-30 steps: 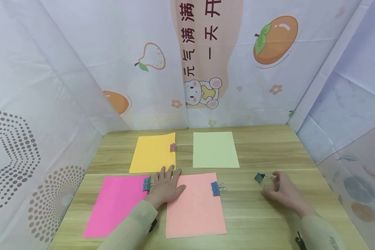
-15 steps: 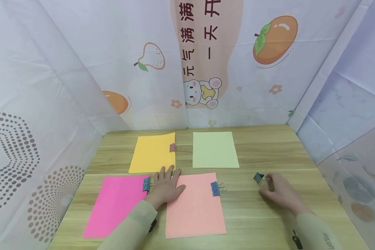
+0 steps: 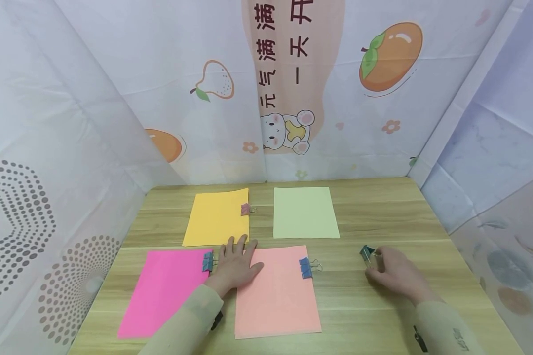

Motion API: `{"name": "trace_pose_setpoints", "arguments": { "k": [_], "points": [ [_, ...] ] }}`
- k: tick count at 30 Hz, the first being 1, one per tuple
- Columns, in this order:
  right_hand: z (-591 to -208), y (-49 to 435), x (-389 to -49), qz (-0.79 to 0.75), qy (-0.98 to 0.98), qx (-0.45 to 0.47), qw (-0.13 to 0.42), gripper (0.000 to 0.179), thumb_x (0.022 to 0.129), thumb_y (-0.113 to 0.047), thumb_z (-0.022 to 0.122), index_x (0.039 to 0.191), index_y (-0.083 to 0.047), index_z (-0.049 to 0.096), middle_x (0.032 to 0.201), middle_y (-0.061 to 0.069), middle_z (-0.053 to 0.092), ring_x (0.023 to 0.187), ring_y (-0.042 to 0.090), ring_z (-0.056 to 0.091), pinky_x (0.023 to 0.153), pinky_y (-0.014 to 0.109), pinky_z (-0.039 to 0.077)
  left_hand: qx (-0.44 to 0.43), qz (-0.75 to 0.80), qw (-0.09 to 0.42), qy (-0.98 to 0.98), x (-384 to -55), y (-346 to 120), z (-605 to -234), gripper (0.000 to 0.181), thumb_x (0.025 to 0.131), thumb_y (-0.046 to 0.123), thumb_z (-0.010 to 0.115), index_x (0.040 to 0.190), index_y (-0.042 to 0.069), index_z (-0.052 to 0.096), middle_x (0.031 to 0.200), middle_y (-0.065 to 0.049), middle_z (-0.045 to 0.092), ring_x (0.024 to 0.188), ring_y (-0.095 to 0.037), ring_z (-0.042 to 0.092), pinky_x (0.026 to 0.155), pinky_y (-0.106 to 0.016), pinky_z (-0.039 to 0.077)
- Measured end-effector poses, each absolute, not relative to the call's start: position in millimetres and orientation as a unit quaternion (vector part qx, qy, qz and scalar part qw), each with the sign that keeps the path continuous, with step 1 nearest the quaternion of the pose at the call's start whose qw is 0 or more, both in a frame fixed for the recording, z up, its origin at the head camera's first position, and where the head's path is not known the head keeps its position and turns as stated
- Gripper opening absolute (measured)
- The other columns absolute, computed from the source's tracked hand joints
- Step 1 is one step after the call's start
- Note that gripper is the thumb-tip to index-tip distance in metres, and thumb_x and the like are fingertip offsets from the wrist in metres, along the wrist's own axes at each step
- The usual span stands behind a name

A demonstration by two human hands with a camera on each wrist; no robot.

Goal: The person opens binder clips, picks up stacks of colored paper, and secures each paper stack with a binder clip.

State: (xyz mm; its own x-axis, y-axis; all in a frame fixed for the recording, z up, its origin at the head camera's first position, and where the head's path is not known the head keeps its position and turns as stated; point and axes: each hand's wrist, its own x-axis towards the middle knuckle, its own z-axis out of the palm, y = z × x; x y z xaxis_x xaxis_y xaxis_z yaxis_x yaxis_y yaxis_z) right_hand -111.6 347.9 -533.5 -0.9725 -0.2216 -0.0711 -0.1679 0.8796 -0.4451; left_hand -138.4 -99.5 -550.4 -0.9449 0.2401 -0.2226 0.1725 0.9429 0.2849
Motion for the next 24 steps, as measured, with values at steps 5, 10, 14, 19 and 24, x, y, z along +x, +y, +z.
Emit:
{"name": "trace_pose_setpoints", "arguments": {
  "k": [5,10,14,19,24],
  "points": [
    [-537.7,347.3,-113.2,-0.191,0.974,-0.109,0.063,0.069,0.084,-0.042,0.08,0.118,0.014,0.056,0.101,0.023,0.067,0.095,0.043,0.065,0.082,0.062,0.053,0.107,0.133,0.129,0.977,-137.8,-99.8,-550.4,0.073,0.099,0.06,0.049,0.161,0.024,0.032,0.168,-0.013,0.02,0.154,-0.048,0.007,0.119,-0.07,0.006],
    [-540.6,346.9,-114.4,-0.172,0.977,-0.109,0.064,0.06,0.084,-0.041,0.08,0.112,0.008,0.059,0.098,0.02,0.068,0.09,0.04,0.067,0.079,0.061,0.055,0.109,0.133,0.13,0.977,-138.5,-100.4,-551.5,0.074,0.099,0.061,0.048,0.161,0.024,0.031,0.168,-0.013,0.019,0.154,-0.049,0.006,0.119,-0.07,0.005],
    [-539.3,344.7,-114.8,-0.159,0.979,-0.104,0.07,0.056,0.085,-0.042,0.078,0.11,0.004,0.06,0.097,0.018,0.071,0.089,0.039,0.068,0.08,0.065,0.051,0.109,0.13,0.13,0.977,-138.6,-100.7,-551.9,0.074,0.099,0.061,0.047,0.161,0.024,0.031,0.169,-0.013,0.019,0.154,-0.048,0.006,0.119,-0.07,0.005],
    [-537.8,342.0,-113.9,-0.133,0.984,-0.1,0.069,0.058,0.087,-0.047,0.075,0.112,0.003,0.06,0.097,0.017,0.073,0.091,0.039,0.069,0.082,0.071,0.043,0.111,0.129,0.126,0.977,-137.8,-100.6,-551.3,0.073,0.1,0.061,0.047,0.161,0.024,0.031,0.168,-0.013,0.019,0.154,-0.048,0.007,0.119,-0.07,0.007],
    [-536.1,339.3,-111.8,-0.125,0.985,-0.1,0.067,0.061,0.088,-0.05,0.073,0.114,0.004,0.06,0.097,0.017,0.074,0.091,0.039,0.07,0.085,0.074,0.04,0.111,0.129,0.124,0.978,-138.3,-100.8,-553.0,0.073,0.099,0.061,0.048,0.161,0.024,0.032,0.168,-0.013,0.019,0.154,-0.048,0.007,0.119,-0.07,0.007]
  ]
}}
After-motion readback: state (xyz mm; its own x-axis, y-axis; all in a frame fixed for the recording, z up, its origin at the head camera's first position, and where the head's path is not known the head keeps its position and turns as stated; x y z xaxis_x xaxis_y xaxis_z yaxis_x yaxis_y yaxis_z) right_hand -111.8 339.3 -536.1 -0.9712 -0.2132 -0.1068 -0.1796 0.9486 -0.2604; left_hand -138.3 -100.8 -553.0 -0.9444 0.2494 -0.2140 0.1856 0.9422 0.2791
